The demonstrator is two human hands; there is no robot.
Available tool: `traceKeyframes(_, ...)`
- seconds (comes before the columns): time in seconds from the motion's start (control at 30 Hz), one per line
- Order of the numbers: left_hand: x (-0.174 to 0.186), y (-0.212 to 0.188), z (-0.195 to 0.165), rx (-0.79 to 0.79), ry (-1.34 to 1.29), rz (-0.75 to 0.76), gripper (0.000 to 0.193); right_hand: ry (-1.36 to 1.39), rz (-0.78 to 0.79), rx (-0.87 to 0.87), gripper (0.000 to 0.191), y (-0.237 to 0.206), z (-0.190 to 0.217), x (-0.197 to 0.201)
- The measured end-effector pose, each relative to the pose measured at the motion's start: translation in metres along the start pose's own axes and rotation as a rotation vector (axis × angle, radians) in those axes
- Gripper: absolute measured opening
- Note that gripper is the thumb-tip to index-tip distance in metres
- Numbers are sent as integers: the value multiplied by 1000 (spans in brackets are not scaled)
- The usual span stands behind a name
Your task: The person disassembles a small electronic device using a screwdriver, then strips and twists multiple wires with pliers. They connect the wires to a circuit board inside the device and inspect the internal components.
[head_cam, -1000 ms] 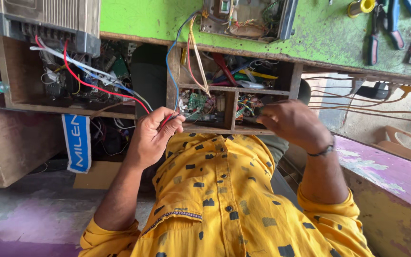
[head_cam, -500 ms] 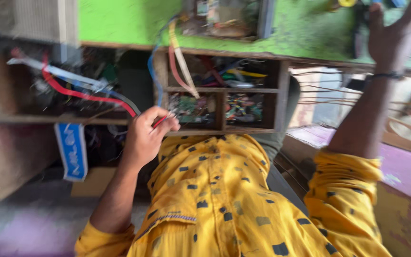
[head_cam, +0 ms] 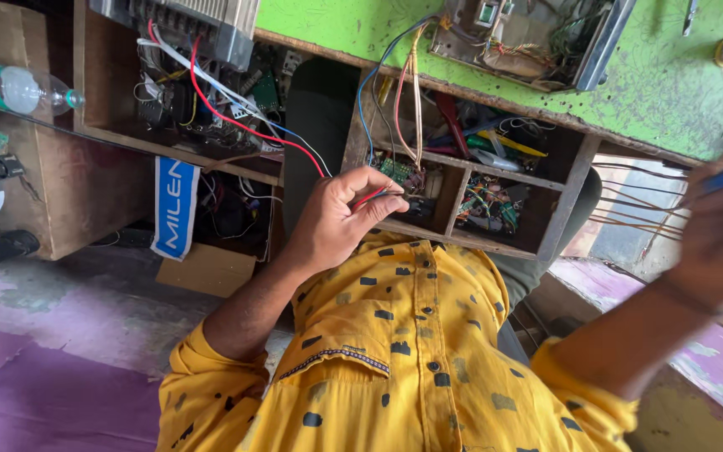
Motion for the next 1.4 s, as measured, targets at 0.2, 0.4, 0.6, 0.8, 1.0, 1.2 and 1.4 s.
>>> traceKeyframes(0.2,-10,11,2,-38,29,7,15,681,760,-361,62,-103,128,-104)
traceKeyframes(0.4,-12,10,6,-36,-43,-7,16,280,738,120,69,-95,178,-123)
traceKeyframes(0.6,-7,9,10,-15,64,-40,15,295,719,137,69,-93,183,-123)
traceKeyframes(0.8,-14,14,11,-30,64,-18,14,329,707,124,60,-95,181,-124)
traceKeyframes(1.0,-16,18,7,-26,43,33,17,372,677,146,47,-100,169,-124)
traceKeyframes(1.2,-15,23,-6,-139,294,80,16,507,614,-27,30,-109,157,-126)
traceKeyframes(1.4,14,50,-41,-256,168,29,17,269,-126,-98,45,-9,32,-58)
Point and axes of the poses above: each hand's wrist, its own y-axis towards the middle knuckle, its own x-axis out of the back of the hand, z = x × y, the point moved 3 cm from there along y, towards the middle knuckle, and after that the axes turned 3 degrees about -y, right-handed, at the moved point
